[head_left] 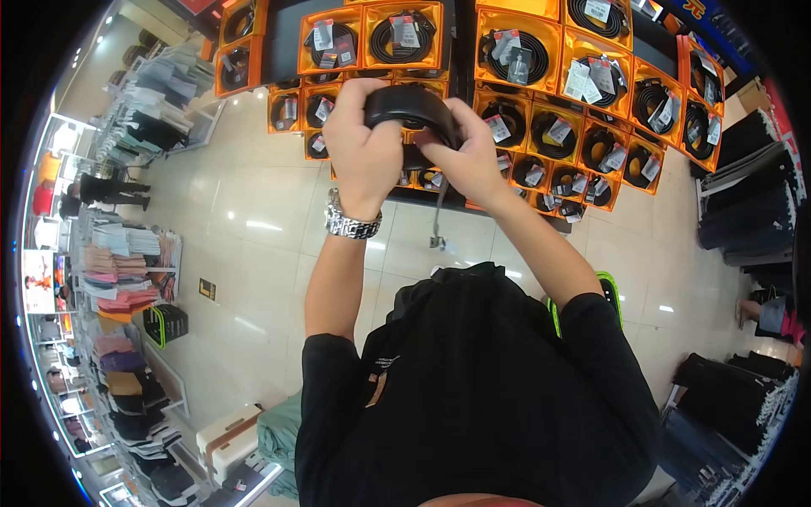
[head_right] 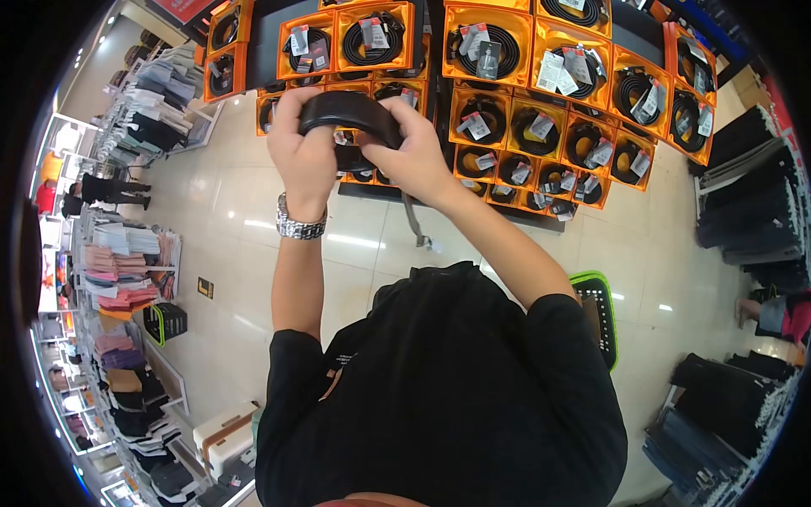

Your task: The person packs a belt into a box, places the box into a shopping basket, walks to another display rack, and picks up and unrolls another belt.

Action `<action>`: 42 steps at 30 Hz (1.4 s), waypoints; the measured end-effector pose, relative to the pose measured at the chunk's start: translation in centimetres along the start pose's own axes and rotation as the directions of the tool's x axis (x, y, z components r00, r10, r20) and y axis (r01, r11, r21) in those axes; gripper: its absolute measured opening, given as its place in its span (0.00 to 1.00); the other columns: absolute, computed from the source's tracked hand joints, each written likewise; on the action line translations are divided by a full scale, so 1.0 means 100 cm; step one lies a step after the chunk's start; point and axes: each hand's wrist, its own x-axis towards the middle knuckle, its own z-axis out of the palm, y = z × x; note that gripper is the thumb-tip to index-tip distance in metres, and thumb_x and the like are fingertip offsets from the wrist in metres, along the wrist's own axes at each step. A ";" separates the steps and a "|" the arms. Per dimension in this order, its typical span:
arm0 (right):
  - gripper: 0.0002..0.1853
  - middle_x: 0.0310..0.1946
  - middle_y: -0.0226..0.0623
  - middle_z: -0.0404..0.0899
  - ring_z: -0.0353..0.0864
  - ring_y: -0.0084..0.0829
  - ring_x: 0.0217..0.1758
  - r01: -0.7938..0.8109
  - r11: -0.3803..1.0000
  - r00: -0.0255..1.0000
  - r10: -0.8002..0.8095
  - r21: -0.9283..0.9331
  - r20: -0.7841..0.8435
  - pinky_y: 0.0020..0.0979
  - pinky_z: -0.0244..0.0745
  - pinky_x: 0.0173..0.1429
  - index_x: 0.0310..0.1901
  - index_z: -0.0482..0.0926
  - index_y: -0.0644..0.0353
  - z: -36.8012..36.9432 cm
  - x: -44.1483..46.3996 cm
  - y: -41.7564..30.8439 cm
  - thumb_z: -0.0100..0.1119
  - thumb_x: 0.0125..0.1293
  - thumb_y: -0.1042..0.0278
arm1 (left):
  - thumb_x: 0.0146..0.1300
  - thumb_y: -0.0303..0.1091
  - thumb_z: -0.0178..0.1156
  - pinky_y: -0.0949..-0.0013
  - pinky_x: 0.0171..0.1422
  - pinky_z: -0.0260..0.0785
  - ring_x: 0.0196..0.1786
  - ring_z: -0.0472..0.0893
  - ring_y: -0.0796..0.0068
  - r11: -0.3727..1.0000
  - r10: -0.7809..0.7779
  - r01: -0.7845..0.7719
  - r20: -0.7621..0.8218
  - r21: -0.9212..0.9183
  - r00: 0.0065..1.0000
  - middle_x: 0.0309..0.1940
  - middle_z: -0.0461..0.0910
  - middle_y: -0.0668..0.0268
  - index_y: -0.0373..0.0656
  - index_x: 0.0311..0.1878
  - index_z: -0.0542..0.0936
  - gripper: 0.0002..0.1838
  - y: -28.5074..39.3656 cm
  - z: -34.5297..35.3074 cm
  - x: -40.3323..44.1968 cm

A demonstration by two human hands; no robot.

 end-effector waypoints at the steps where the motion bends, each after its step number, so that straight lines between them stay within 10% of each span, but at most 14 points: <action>1: 0.15 0.32 0.31 0.77 0.76 0.19 0.33 -0.103 0.978 0.993 0.110 0.183 -0.029 0.24 0.71 0.36 0.47 0.73 0.63 0.002 -0.005 0.003 0.61 0.57 0.77 | 0.47 0.22 0.52 0.67 0.38 0.72 0.30 0.80 0.65 1.000 -0.002 0.002 0.005 -0.005 1.000 0.28 0.80 0.55 0.34 0.41 0.76 0.15 -0.001 0.001 -0.001; 2: 0.11 0.35 0.26 0.76 0.73 0.14 0.40 -0.093 0.973 0.993 0.106 0.213 -0.054 0.20 0.69 0.47 0.45 0.73 0.62 0.002 -0.007 0.004 0.59 0.61 0.78 | 0.48 0.22 0.53 0.67 0.38 0.72 0.30 0.80 0.67 0.997 -0.068 0.071 0.063 -0.040 0.996 0.29 0.80 0.56 0.34 0.41 0.76 0.14 -0.002 0.002 -0.001; 5: 0.12 0.31 0.28 0.75 0.73 0.16 0.32 -0.001 0.994 0.993 0.014 0.106 -0.115 0.21 0.70 0.37 0.43 0.73 0.63 -0.001 0.002 0.010 0.60 0.58 0.79 | 0.49 0.22 0.55 0.67 0.38 0.72 0.32 0.81 0.65 0.979 -0.201 0.205 0.169 -0.009 0.965 0.31 0.80 0.56 0.37 0.42 0.76 0.14 -0.003 -0.002 -0.002; 8: 0.18 0.31 0.32 0.77 0.75 0.19 0.32 0.005 1.000 0.999 -0.005 0.003 -0.044 0.24 0.71 0.39 0.48 0.71 0.62 -0.001 0.005 0.002 0.60 0.55 0.78 | 0.48 0.24 0.59 0.64 0.38 0.73 0.34 0.81 0.56 0.945 0.167 -0.221 0.228 0.240 0.959 0.34 0.81 0.59 0.42 0.41 0.78 0.14 -0.003 -0.005 -0.001; 11: 0.27 0.30 0.35 0.79 0.78 0.24 0.34 -0.074 0.988 0.996 0.081 -0.138 0.046 0.26 0.72 0.41 0.55 0.67 0.60 0.001 0.006 -0.015 0.62 0.52 0.77 | 0.47 0.24 0.59 0.64 0.40 0.74 0.35 0.81 0.56 0.915 0.199 -0.288 0.304 0.282 0.932 0.34 0.81 0.60 0.42 0.40 0.78 0.13 -0.003 -0.005 -0.002; 19: 0.23 0.41 0.34 0.78 0.78 0.21 0.43 -0.130 0.969 0.990 0.138 0.212 -0.022 0.23 0.73 0.49 0.54 0.67 0.63 0.013 0.001 0.006 0.60 0.55 0.83 | 0.49 0.18 0.54 0.72 0.42 0.71 0.37 0.79 0.76 0.918 -0.241 0.238 0.029 -0.317 0.970 0.35 0.80 0.63 0.37 0.42 0.76 0.15 -0.021 -0.006 -0.009; 23: 0.21 0.39 0.34 0.79 0.78 0.22 0.40 -0.141 0.973 0.983 0.159 0.184 -0.090 0.23 0.73 0.46 0.52 0.69 0.63 0.004 0.011 0.002 0.58 0.56 0.84 | 0.52 0.22 0.57 0.72 0.41 0.72 0.36 0.81 0.72 0.952 -0.261 0.277 0.126 -0.132 0.957 0.33 0.80 0.61 0.38 0.42 0.77 0.12 -0.029 -0.004 -0.010; 25: 0.24 0.36 0.37 0.79 0.79 0.25 0.39 -0.171 0.977 0.985 0.169 -0.127 -0.027 0.26 0.74 0.45 0.53 0.69 0.61 -0.003 0.012 -0.007 0.60 0.53 0.82 | 0.49 0.25 0.59 0.67 0.41 0.73 0.37 0.82 0.62 0.967 -0.074 0.013 0.234 0.253 0.969 0.34 0.81 0.58 0.40 0.41 0.78 0.13 -0.023 -0.006 -0.008; 31: 0.27 0.38 0.42 0.80 0.80 0.31 0.39 -0.075 0.985 0.996 0.081 -0.154 0.028 0.29 0.74 0.47 0.54 0.68 0.60 -0.004 0.009 -0.004 0.66 0.50 0.74 | 0.45 0.23 0.56 0.62 0.41 0.74 0.34 0.81 0.55 0.960 0.133 -0.187 0.251 0.206 0.959 0.34 0.82 0.57 0.41 0.38 0.79 0.14 -0.021 0.006 -0.006; 37: 0.28 0.45 0.38 0.79 0.79 0.21 0.41 -0.114 0.991 0.993 0.111 -0.071 -0.048 0.26 0.75 0.49 0.55 0.67 0.63 0.000 -0.013 0.023 0.68 0.53 0.71 | 0.45 0.19 0.52 0.71 0.38 0.72 0.31 0.80 0.70 0.967 -0.194 0.188 -0.017 -0.171 0.981 0.30 0.81 0.59 0.36 0.38 0.78 0.14 -0.034 0.022 -0.018; 42: 0.14 0.31 0.29 0.81 0.76 0.17 0.33 -0.185 0.982 0.972 0.186 0.022 -0.146 0.22 0.72 0.40 0.41 0.77 0.65 -0.008 -0.013 0.036 0.69 0.54 0.73 | 0.47 0.21 0.55 0.73 0.38 0.71 0.32 0.79 0.73 0.939 -0.251 0.271 0.115 -0.213 0.961 0.32 0.80 0.62 0.37 0.41 0.77 0.14 -0.042 0.021 -0.018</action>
